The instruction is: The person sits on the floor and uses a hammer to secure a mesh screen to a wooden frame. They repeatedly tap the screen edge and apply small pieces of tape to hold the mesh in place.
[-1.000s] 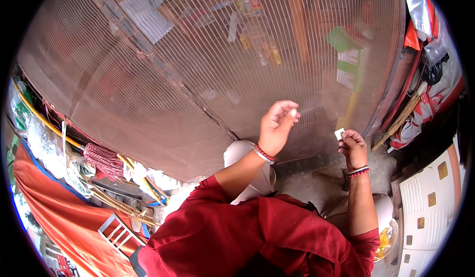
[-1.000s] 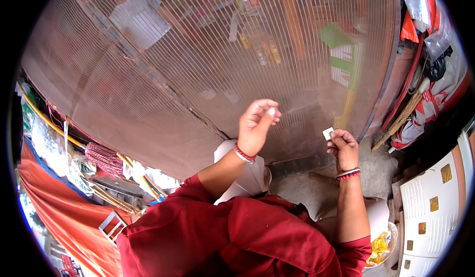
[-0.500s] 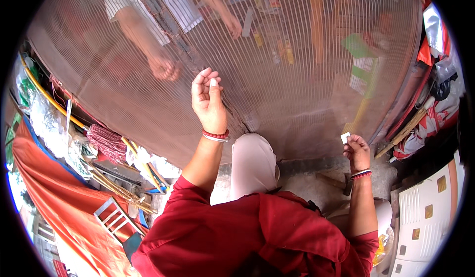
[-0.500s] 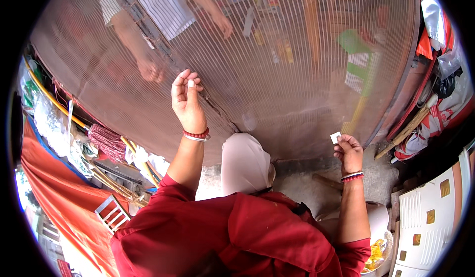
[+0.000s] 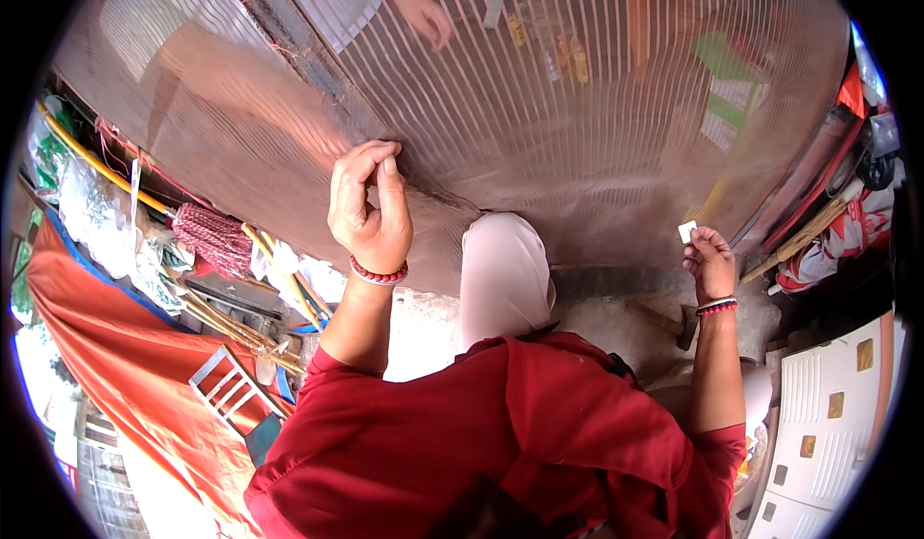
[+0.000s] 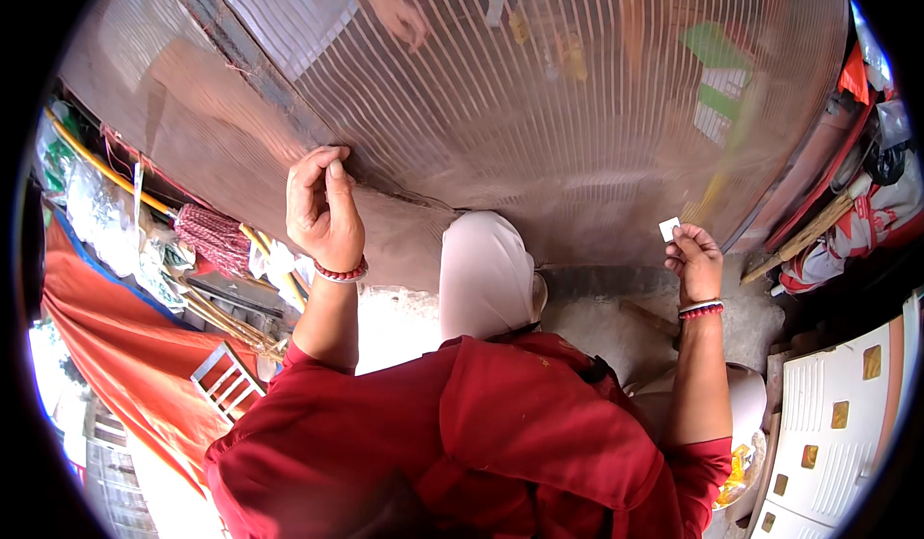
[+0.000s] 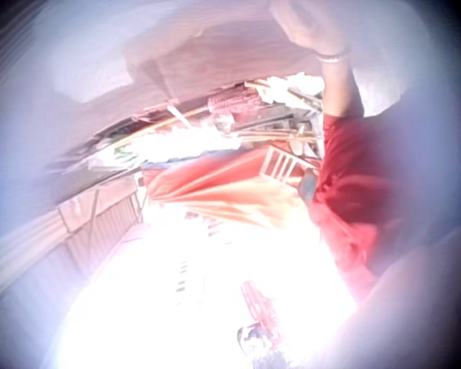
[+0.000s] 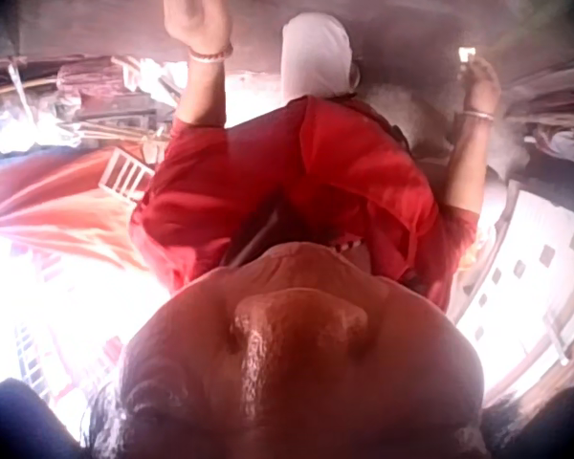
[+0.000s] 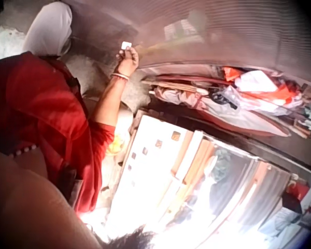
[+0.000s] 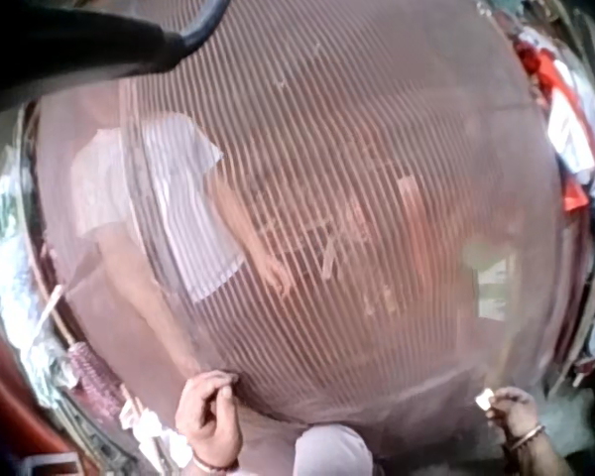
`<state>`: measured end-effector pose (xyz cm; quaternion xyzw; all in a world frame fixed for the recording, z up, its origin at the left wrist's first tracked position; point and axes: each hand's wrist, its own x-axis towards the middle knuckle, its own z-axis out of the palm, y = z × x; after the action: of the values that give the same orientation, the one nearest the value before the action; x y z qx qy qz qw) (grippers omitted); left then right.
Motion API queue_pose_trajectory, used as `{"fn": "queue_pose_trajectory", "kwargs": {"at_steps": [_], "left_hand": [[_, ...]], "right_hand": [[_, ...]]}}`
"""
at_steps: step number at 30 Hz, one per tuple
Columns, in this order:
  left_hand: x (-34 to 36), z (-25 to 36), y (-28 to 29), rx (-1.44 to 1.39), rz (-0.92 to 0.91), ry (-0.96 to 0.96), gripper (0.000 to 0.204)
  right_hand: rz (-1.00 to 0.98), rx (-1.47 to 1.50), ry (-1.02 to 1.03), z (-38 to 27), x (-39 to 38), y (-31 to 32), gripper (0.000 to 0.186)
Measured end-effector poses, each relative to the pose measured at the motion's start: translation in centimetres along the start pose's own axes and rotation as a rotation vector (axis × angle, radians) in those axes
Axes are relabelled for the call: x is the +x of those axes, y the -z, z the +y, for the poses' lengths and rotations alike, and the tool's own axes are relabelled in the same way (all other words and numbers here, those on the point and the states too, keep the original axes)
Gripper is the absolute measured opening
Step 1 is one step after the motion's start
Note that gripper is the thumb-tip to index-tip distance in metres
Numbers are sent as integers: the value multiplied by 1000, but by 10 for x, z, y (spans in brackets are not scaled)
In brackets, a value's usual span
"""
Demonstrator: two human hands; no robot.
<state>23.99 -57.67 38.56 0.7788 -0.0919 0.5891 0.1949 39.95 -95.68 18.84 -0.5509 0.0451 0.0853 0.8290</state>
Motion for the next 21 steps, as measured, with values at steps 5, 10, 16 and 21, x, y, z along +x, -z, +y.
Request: {"fn": "queue_pose_trajectory", "kwargs": {"at_steps": [5, 10, 16, 21], "left_hand": [[0, 7, 2, -177, 71, 173, 19], [6, 3, 11, -221, 93, 168, 26], [13, 6, 28, 425, -43, -248, 24], [14, 14, 23, 376, -30, -164, 16]], "right_hand": [[1, -18, -12, 4, 4, 1, 9], [-10, -18, -11, 3, 3, 3, 9], [-6, 2, -14, 5, 4, 8, 10], [-6, -21, -14, 6, 6, 13, 10]]}}
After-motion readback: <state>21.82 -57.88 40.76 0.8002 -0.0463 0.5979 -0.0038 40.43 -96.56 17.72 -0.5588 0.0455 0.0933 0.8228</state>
